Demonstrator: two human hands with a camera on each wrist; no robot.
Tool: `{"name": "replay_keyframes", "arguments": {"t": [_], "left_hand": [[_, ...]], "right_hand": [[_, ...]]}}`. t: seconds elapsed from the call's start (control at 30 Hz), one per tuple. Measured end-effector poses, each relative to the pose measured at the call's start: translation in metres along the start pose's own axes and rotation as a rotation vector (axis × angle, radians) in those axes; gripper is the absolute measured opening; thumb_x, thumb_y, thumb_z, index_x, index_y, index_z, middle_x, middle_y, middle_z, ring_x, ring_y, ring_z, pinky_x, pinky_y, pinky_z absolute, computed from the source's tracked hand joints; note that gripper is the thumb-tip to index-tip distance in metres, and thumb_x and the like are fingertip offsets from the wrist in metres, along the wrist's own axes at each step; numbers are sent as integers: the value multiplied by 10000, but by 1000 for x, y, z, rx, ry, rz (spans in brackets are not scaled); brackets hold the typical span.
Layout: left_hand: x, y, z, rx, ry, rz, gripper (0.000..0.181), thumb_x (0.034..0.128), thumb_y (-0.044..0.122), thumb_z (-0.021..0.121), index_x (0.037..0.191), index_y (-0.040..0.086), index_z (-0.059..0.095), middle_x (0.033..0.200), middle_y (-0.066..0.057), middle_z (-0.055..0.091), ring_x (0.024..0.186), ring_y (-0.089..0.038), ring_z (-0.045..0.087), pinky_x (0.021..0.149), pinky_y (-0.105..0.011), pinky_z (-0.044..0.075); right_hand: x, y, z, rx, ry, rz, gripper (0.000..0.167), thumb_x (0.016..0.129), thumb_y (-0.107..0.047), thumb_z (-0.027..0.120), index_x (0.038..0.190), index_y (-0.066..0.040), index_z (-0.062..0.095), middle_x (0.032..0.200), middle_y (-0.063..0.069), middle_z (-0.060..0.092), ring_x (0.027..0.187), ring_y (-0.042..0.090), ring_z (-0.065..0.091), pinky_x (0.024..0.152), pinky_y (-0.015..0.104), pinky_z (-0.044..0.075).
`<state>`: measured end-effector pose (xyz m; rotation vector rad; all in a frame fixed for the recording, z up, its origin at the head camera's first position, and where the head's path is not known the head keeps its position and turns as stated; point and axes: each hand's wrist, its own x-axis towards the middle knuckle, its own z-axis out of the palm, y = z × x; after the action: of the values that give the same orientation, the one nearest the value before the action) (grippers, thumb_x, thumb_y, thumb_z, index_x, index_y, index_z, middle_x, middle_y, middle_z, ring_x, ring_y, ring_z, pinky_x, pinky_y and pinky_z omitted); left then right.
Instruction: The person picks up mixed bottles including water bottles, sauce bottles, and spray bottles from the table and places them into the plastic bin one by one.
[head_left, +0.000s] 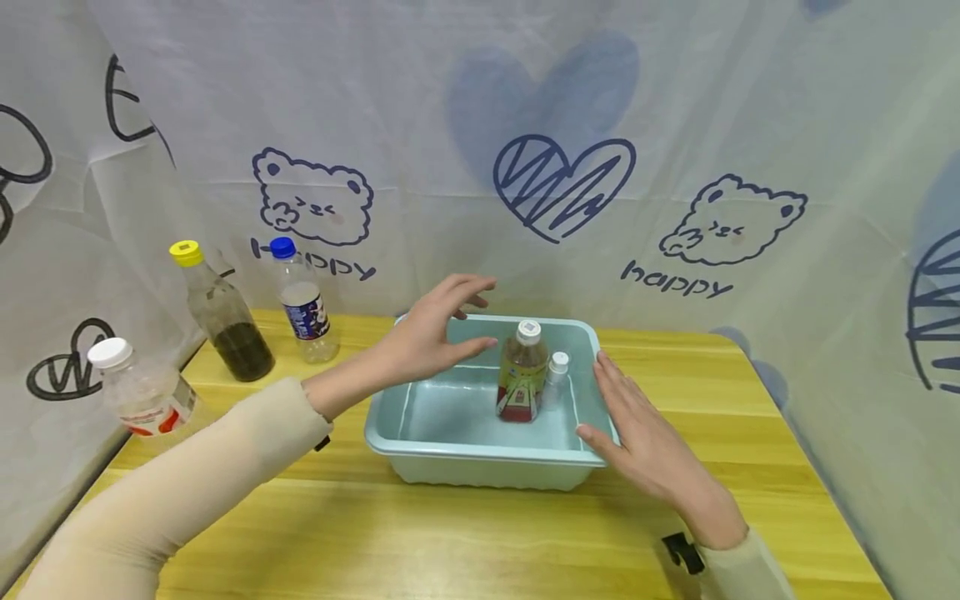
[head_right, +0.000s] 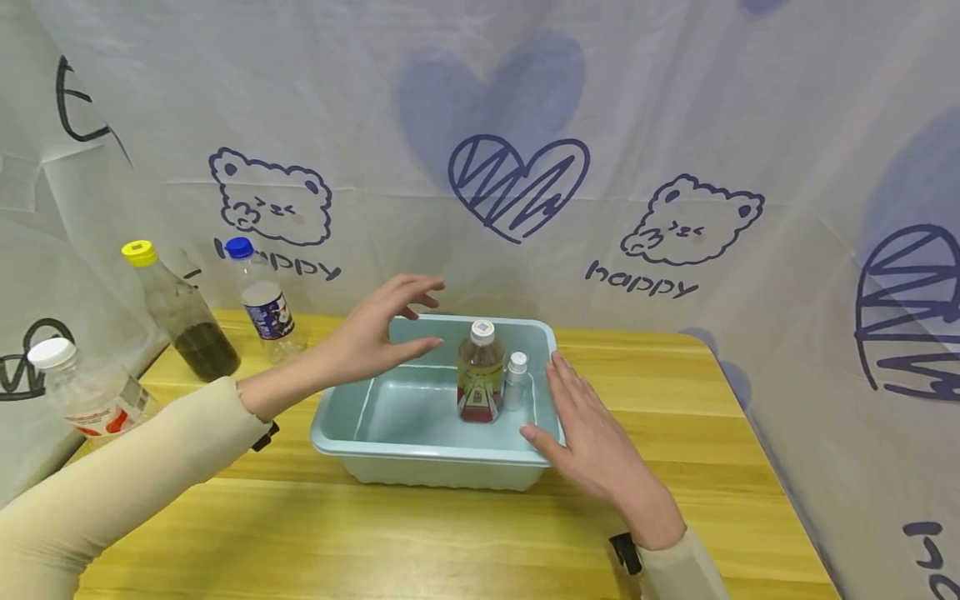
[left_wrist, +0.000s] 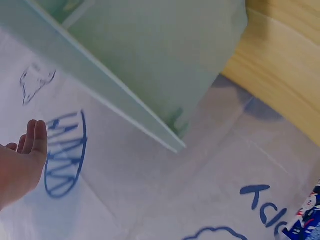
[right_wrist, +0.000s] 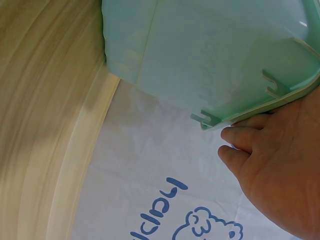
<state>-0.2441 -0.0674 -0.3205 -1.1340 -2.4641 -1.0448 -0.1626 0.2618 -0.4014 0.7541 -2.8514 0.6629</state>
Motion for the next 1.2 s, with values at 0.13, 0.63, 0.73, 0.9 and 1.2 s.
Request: {"name": "replay_keyframes", "arguments": {"t": [0.13, 0.63, 0.73, 0.9, 1.2], "left_hand": [[-9, -3, -11, 22, 126, 68, 750, 884, 104, 837, 1527, 7, 463, 1447, -157, 518, 1193, -257, 609, 948, -387, 567], [-56, -23, -54, 0, 690, -19, 735, 869, -40, 806, 1529, 63, 499, 1437, -152, 533, 1193, -258, 619, 952, -239, 534], [-68, -34, -61, -4, 789, -56, 717, 866, -76, 791, 1515, 62, 519, 1418, -150, 544, 1186, -266, 621, 948, -231, 536], [-85, -53, -68, -17, 925, -163, 674, 899, -58, 759, 1516, 63, 516, 1421, -142, 536, 1229, -253, 598, 968, -242, 513], [-102, -98, -59, -14, 1161, -327, 642, 907, 64, 785, 1493, 22, 525, 1469, -117, 514, 1339, -242, 511, 1074, -290, 456]], "right_hand": [[0, 0, 1, 3, 1, -4, 835, 1071, -456, 530, 1651, -1, 138, 1743, 100, 25, 1595, 336, 106, 1277, 544, 167], [-1, 1, 1, 2, 8, -11, 825, 1073, -440, 524, 1652, -6, 129, 1742, 95, 18, 1588, 363, 120, 1256, 596, 189], [-1, 1, 1, 3, 8, -12, 823, 1073, -438, 524, 1654, -11, 124, 1742, 95, 19, 1589, 360, 119, 1267, 571, 174], [-1, 1, 1, 0, 13, -14, 823, 1073, -432, 528, 1656, -18, 121, 1743, 83, 15, 1590, 355, 115, 1281, 524, 153], [0, 1, 2, 1, 18, -22, 820, 1074, -419, 534, 1655, -13, 123, 1744, 84, 19, 1589, 357, 120, 1272, 555, 174]]}}
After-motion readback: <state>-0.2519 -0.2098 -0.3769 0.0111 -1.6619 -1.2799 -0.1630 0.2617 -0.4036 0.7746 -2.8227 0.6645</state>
